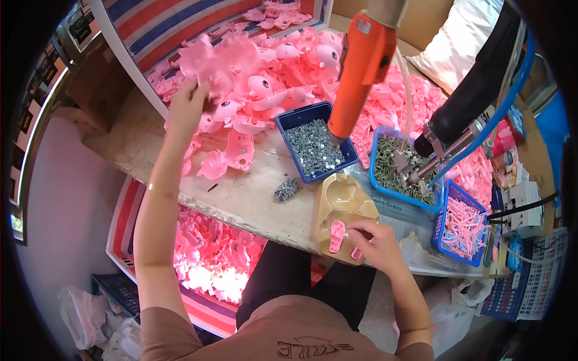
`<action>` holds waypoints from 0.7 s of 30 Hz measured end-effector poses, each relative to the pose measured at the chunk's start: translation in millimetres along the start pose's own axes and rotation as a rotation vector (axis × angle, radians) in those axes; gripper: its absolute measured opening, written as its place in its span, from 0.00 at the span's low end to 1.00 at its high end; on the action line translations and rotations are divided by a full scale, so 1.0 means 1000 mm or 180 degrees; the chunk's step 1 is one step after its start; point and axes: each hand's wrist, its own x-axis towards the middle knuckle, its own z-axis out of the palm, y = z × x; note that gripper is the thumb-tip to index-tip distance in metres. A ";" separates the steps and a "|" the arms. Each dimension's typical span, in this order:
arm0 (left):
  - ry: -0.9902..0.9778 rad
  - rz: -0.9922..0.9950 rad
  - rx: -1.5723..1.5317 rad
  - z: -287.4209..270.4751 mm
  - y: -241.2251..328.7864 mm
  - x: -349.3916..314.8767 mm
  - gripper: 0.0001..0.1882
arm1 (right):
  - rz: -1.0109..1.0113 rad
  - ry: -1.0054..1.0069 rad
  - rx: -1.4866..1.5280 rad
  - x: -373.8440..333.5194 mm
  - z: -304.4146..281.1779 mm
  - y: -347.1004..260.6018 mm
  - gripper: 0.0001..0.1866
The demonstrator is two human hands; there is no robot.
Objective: Assembling plastic toy pig components by attaching eyes and ears, then using a heat tool and mechanical tool to secure parts.
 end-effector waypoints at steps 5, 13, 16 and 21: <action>-0.1011 -0.0828 0.0206 0.011 0.035 -0.115 0.15 | -0.0729 0.0679 -0.0461 -0.008 -0.006 -0.008 0.07; -0.2109 -0.1026 -0.0202 0.121 0.050 -0.199 0.11 | -0.1001 0.1392 -0.0228 0.007 -0.027 -0.015 0.07; -0.1884 -0.0129 -0.0089 0.152 0.029 -0.212 0.10 | -0.0887 0.1474 -0.0208 -0.001 -0.031 -0.007 0.07; -0.1538 0.0720 0.1632 0.156 0.025 -0.223 0.14 | -0.0581 0.1176 -0.0571 -0.018 -0.039 0.005 0.12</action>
